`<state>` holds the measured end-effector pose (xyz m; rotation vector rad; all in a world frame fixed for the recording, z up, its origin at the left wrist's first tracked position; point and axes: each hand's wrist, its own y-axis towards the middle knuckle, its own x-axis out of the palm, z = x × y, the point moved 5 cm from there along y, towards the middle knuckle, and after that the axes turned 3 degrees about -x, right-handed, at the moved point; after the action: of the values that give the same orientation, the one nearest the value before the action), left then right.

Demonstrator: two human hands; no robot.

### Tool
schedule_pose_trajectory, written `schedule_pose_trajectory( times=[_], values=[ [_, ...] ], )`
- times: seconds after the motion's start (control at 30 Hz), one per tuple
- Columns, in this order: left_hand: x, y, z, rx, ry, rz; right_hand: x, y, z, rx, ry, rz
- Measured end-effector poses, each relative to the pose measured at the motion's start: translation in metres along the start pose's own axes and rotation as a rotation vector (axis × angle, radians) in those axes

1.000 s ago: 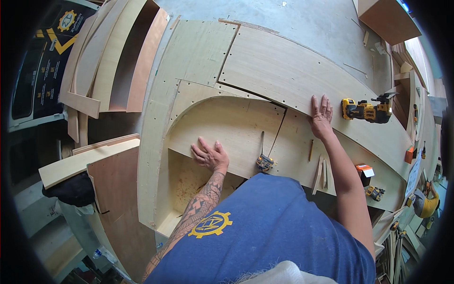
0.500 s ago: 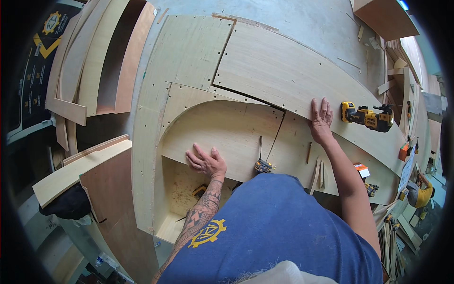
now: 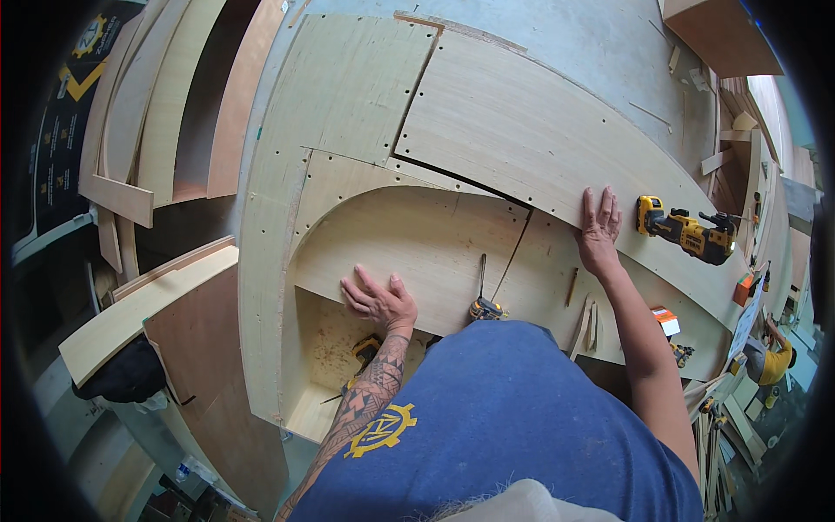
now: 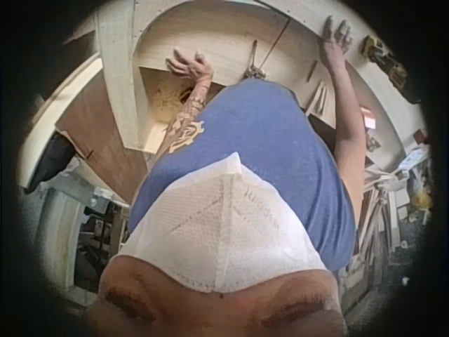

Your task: Assemble a curved wooden panel onto a furniture base using a multi-tool and drill.

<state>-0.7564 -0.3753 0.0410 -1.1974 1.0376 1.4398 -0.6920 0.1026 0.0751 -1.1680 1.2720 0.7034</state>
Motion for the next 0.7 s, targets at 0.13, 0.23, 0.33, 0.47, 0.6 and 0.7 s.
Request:
schedule_pose_trajectory(
  times=[0.13, 0.23, 0.33, 0.47, 0.6, 0.7],
  values=[
    [-0.0016, 0.0002, -0.0001, -0.001, 0.001, -0.01, 0.0012, 0.0009, -0.0002, -0.01, 0.003, 0.013],
    [-0.0017, 0.0006, -0.0007, 0.003, 0.01, -0.013, 0.0011, 0.0018, 0.0, -0.01, 0.002, 0.001],
    [-0.0011, 0.0009, -0.0014, -0.003, 0.01, -0.012, -0.0003, 0.0005, -0.0011, -0.016, 0.003, 0.005],
    [-0.0016, 0.0012, -0.0008, 0.007, 0.018, -0.013, 0.0008, -0.0001, -0.001, -0.029, -0.011, 0.019],
    [-0.0018, 0.0014, 0.0001, 0.007, -0.003, -0.015, 0.0027, -0.0002, 0.0014, -0.019, -0.009, 0.026],
    [-0.003, 0.0008, 0.0001, 0.003, 0.001, -0.013, 0.0019, 0.0002, 0.0013, -0.018, 0.012, 0.021]
  ],
)
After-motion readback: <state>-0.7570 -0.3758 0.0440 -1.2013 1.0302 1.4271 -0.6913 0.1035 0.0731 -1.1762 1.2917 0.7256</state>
